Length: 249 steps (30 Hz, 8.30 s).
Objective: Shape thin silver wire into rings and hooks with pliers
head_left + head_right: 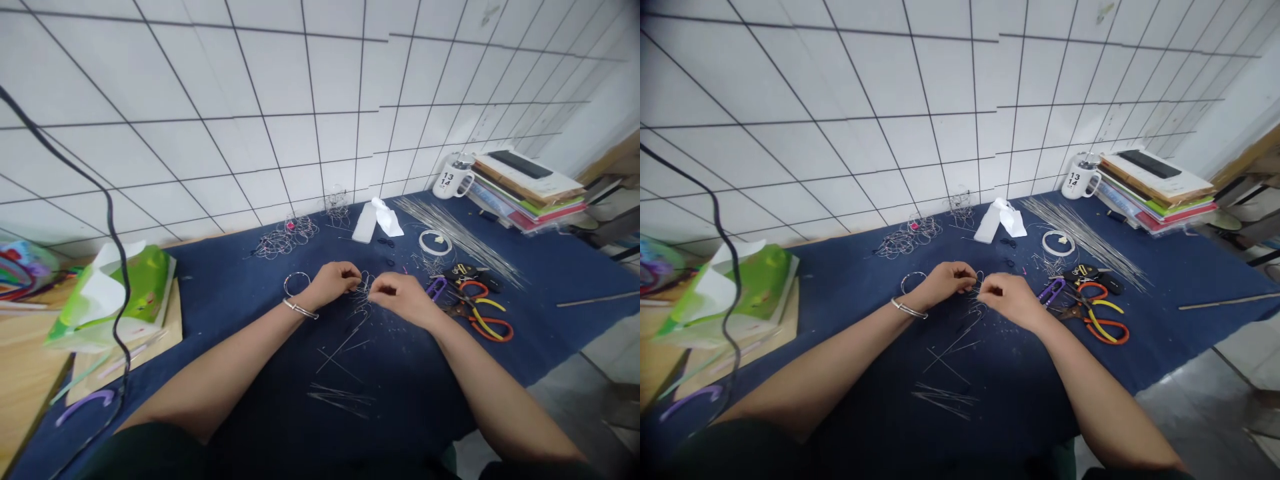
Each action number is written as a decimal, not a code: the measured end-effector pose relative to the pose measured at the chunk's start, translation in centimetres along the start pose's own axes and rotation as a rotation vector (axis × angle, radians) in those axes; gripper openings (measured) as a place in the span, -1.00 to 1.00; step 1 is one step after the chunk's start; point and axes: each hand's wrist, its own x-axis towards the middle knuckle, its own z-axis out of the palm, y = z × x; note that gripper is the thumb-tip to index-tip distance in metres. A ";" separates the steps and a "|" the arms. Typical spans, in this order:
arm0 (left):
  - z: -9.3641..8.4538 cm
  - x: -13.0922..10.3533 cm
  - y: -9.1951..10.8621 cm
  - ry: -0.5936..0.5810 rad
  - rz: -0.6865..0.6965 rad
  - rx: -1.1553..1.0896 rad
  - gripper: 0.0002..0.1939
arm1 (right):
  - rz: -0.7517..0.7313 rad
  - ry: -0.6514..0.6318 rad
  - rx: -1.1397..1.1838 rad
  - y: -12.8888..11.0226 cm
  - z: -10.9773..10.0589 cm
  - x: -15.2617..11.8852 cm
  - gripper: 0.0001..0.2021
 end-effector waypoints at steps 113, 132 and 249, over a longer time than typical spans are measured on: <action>0.3 -2.3 3.4 0.001 0.596 1.218 -0.88 | 0.050 0.013 -0.774 1.9 1.5 0.1 -0.82; 0.0 -1.7 2.8 0.196 0.353 0.702 -0.79 | 0.126 0.245 0.013 2.9 2.2 0.9 -0.88; -0.6 -2.8 4.2 -0.069 0.483 1.120 -0.85 | 0.015 -0.063 -0.596 1.9 1.3 0.4 -0.83</action>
